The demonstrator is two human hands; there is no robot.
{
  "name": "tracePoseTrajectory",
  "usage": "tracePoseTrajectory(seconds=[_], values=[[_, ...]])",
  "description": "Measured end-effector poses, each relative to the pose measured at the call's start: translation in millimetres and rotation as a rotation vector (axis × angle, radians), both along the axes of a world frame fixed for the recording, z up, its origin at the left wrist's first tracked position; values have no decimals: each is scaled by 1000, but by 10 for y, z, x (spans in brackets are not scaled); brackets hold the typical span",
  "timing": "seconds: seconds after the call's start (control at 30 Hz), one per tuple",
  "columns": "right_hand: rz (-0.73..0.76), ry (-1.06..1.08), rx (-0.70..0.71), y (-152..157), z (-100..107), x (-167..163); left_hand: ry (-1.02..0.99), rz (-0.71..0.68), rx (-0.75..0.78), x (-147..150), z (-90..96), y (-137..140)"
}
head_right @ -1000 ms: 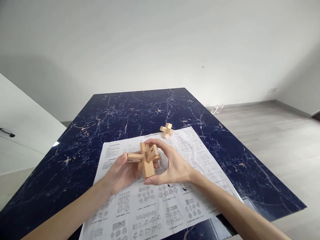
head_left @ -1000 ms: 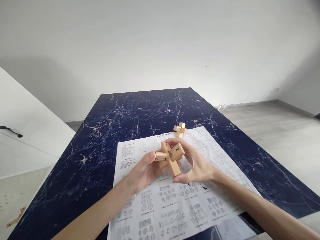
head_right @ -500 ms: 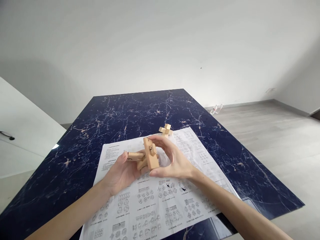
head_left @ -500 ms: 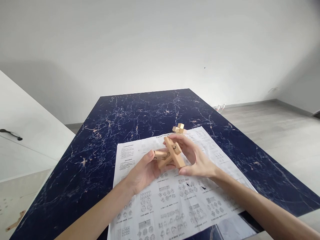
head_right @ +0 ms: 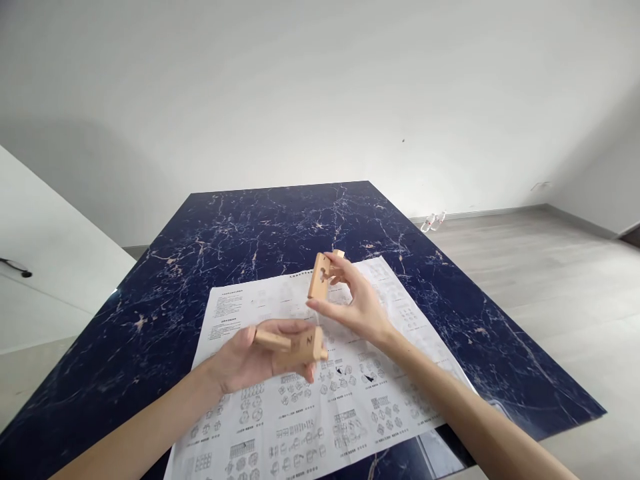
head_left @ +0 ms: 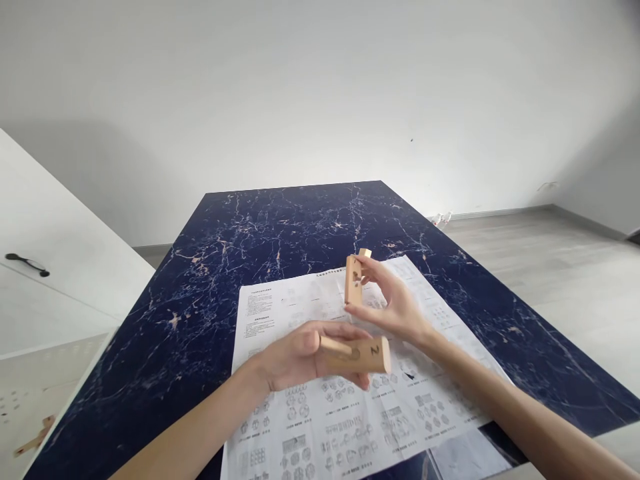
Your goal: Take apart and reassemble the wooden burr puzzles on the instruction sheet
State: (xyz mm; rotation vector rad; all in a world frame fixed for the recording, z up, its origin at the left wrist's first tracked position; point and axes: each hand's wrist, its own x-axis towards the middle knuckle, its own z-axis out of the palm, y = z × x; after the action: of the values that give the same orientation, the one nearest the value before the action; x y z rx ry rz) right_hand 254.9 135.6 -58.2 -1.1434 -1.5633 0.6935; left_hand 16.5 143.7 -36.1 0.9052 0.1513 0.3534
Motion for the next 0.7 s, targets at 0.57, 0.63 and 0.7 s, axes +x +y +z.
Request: tracePoseTrajectory(seconds=[0.57, 0.63, 0.7], values=[[287, -587, 182, -53, -103, -50, -63, 257, -14, 18, -16, -14], [231, -576, 125, -76, -90, -62, -56, 414, -81, 30, -2, 8], [175, -536, 85, -107, -54, -78, -41, 525, -140, 42, 14, 29]])
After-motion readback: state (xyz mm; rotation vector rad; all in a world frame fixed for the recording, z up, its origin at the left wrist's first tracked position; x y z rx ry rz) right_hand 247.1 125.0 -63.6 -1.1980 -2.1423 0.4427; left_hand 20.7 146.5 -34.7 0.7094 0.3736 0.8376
